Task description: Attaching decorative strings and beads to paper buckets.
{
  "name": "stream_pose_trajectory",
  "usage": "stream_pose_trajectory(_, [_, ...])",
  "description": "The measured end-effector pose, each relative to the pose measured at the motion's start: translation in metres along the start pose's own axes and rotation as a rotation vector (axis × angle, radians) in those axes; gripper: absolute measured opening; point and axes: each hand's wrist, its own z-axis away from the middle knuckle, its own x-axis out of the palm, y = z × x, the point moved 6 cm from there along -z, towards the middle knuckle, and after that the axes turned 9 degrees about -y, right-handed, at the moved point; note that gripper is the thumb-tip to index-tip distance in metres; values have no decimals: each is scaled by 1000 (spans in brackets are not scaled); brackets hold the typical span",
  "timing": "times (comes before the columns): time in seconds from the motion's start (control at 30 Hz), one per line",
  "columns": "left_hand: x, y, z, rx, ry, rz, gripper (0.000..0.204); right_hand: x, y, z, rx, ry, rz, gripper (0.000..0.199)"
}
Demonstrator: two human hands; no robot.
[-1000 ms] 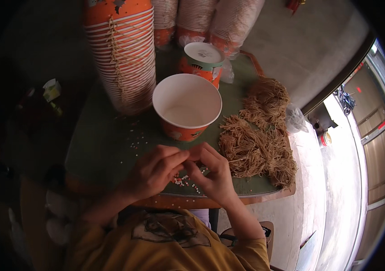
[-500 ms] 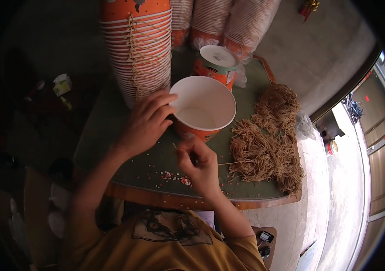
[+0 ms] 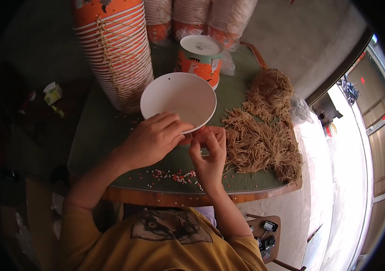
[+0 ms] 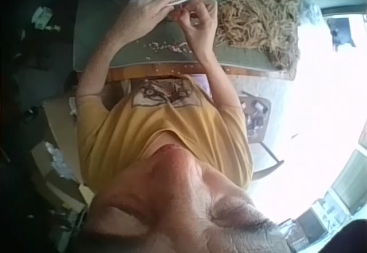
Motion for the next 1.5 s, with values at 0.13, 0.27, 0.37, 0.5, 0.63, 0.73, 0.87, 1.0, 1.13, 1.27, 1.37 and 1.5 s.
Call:
stream_pose_trajectory(0.13, [1,3,-5,1,-5,4,34,-3,3,-1,19,-27,-3,11])
stream_pose_trajectory(0.27, [3,2,-9,4,0,12,35,-5,5,-3,5,-42,41,10])
stream_pose_trajectory(0.37, [4,2,-9,-3,-3,20,36,-6,3,-4,-7,-41,74,10])
stream_pose_trajectory(0.5, [6,4,-10,-11,-15,47,35,-6,12,-2,56,-47,17,5])
stream_pose_trajectory(0.63, [3,1,-12,-30,-59,77,31,-6,12,-3,80,-44,8,3])
stream_pose_trajectory(0.73, [8,-15,-20,-87,-186,341,22,-7,13,-2,69,-31,60,3])
stream_pose_trajectory(0.87, [20,-29,-35,-303,-565,549,22,-7,14,-3,66,-16,40,4])
stream_pose_trajectory(1.0, [27,-39,-42,-269,-667,506,19,-5,16,-3,84,-13,44,5])
stream_pose_trajectory(1.13, [27,-34,-44,-299,-669,424,17,-5,18,-3,109,-34,40,5])
stream_pose_trajectory(1.27, [13,-33,-39,-247,-281,283,16,-16,28,-2,156,-17,-61,8])
stream_pose_trajectory(1.37, [2,-26,-37,-138,-127,312,12,-25,19,-11,129,41,-135,10])
stream_pose_trajectory(1.5, [-2,-14,-33,-91,-90,396,7,-15,5,-23,144,-148,43,13])
